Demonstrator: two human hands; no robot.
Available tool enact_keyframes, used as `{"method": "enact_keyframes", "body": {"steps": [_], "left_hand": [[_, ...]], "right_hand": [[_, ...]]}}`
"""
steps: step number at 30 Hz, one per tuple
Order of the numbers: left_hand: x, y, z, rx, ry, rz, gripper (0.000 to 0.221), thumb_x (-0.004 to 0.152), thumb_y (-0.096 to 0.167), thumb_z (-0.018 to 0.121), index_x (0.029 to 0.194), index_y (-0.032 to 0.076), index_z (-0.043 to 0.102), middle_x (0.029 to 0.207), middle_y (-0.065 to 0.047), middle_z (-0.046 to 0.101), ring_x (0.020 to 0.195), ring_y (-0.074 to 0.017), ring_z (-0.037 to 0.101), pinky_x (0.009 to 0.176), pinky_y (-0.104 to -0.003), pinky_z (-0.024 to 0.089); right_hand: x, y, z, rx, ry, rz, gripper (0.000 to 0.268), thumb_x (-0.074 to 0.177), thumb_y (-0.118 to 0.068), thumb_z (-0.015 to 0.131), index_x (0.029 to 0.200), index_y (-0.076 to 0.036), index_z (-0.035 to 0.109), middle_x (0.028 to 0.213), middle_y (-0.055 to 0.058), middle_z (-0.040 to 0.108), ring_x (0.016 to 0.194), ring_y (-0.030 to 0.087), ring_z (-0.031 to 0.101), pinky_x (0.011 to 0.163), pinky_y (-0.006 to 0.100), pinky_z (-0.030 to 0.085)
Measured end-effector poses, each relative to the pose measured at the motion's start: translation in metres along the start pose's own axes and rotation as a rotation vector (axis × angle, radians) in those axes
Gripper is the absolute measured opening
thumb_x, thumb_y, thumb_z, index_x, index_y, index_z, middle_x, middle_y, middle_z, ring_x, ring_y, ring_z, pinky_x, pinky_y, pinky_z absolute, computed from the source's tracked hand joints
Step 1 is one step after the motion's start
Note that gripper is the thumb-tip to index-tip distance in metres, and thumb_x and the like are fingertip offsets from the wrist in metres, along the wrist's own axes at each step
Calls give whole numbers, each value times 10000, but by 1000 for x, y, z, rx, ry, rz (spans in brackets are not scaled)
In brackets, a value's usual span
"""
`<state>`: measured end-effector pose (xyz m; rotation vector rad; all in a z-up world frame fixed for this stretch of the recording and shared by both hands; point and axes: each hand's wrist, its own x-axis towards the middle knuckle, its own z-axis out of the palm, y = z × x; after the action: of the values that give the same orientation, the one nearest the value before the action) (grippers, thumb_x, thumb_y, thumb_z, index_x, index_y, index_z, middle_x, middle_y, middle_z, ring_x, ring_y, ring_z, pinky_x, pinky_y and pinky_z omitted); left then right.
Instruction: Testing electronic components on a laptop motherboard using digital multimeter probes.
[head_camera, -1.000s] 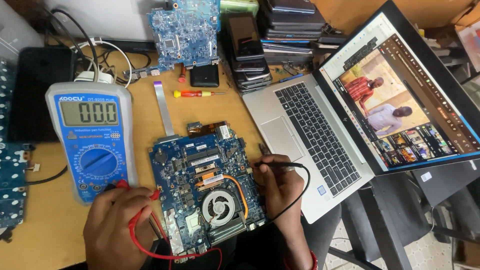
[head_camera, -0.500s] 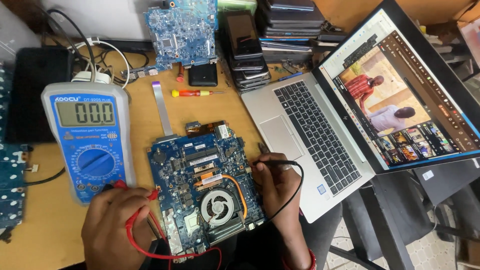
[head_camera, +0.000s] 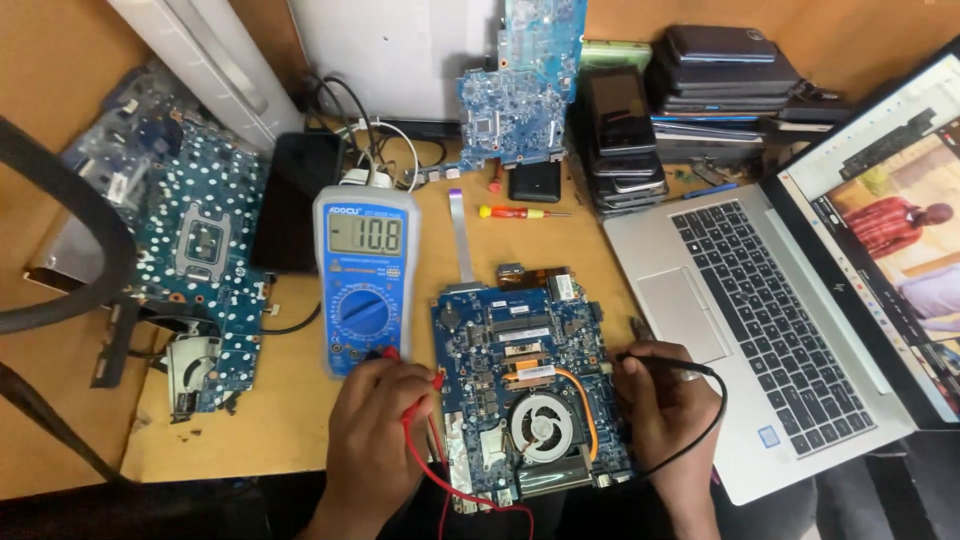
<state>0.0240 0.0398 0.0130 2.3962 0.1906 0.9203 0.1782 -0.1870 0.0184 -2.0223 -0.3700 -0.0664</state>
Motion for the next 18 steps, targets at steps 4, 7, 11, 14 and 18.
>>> {"method": "enact_keyframes", "body": {"steps": [4,7,11,14,18], "left_hand": [[-1,-2,0,-7,0,8,231,1031,175,500,944,30,658,985,-120,715,935,-287,610,773,-415,536],[-2,-4,0,0,-26,26,254,1043,201,478,934,38,640,988,-128,718,946,-298,601,787,-423,522],[0,-1,-1,10,-21,21,229,1030,179,508,925,30,646,982,-132,722,957,-296,614,794,-419,533],[0,-1,-1,3,-24,20,166,1010,147,548,926,32,633,966,-130,716,941,-296,613,796,-418,531],[0,-2,-1,6,-12,30,178,1010,148,549,927,25,646,963,-132,718,939,-295,619,785,-415,538]], "right_hand": [[0,1,0,-26,5,19,116,990,-123,639,1040,-41,703,844,88,780,716,162,755,642,249,608],[-1,2,0,-28,3,7,115,1001,-116,628,1033,-39,707,833,84,778,723,158,762,654,247,621],[-1,1,0,-27,9,11,107,996,-112,633,1029,-41,707,881,86,783,749,169,757,677,261,615],[0,1,0,-54,2,-4,122,992,-118,635,1025,-34,717,894,85,777,746,173,755,670,262,606],[-1,2,1,-44,7,-2,119,997,-122,634,1039,-39,709,831,80,776,711,157,730,647,261,570]]}}
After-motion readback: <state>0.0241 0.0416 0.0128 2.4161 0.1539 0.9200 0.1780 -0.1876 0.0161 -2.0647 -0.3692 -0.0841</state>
